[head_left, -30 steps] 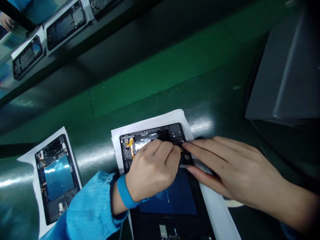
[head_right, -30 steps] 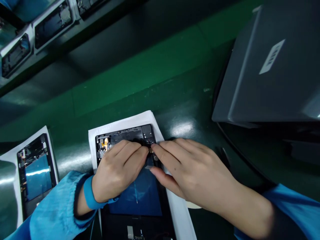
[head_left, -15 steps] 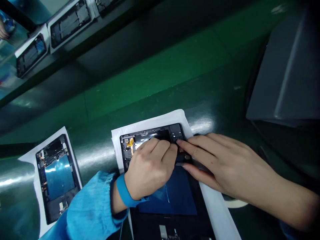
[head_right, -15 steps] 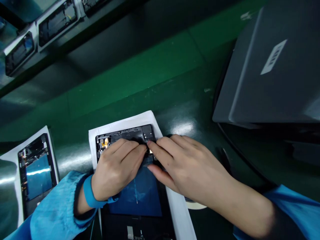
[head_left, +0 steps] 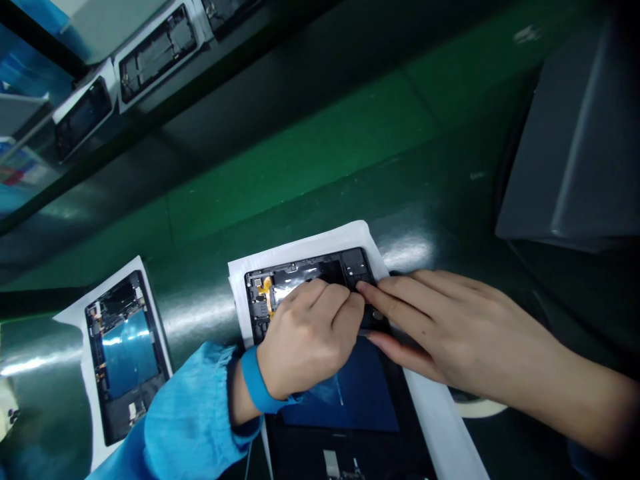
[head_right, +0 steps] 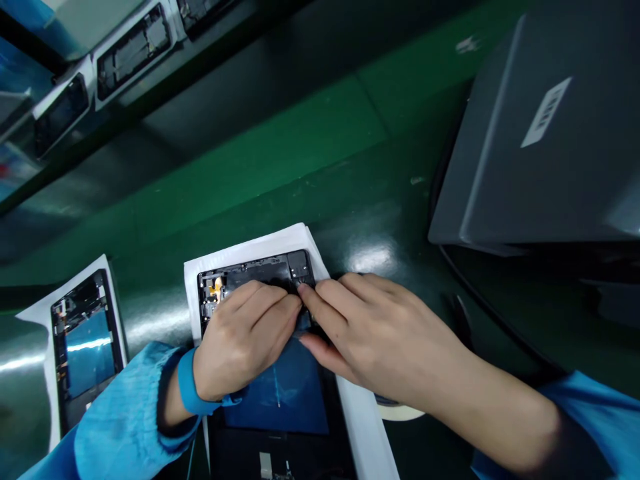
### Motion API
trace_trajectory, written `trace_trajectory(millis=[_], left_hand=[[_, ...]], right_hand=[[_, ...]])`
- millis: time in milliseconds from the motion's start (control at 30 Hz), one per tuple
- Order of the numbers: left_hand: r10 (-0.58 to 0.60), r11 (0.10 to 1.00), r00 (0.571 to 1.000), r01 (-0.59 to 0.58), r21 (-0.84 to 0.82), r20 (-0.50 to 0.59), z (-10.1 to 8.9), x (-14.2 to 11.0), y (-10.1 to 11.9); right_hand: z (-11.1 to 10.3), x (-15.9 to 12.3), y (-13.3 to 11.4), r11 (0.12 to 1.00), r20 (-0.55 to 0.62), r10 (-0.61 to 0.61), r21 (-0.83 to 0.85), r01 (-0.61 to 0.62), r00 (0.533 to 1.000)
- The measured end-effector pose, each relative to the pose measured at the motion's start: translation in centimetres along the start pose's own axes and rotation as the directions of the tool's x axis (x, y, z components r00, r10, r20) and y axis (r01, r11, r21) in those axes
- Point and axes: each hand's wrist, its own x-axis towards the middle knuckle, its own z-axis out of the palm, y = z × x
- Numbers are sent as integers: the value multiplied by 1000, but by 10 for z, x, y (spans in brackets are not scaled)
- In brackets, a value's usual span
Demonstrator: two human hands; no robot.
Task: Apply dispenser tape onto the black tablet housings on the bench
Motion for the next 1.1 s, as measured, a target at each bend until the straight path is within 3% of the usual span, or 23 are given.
trace_trajectory(millis=[367,500,633,833,1000,1100], left_hand=[[-94,981,996,91,-173,-9,1,7,1],[-84,982,996,79,-170,-23,1,5,0],[-88,989,996,84,-122,-31,-1,3,-3],[-27,998,999,25,64,27,-7,1,-2],[59,969,987,-92,228,150,-20,0,8],[60,966,986,-97,239,156,-22,-3,9]], right_hand=[[0,2,7,987,6,52,154,-52,999],[-3,2,5,998,41,39,54,-41,998],[-4,2,0,998,55,7,-62,-4,998],[-6,-1,-3,996,34,-43,-81,45,998],[-4,-1,-5,998,35,8,-62,-6,999],[-3,0,-5,997,51,27,-72,-23,998]])
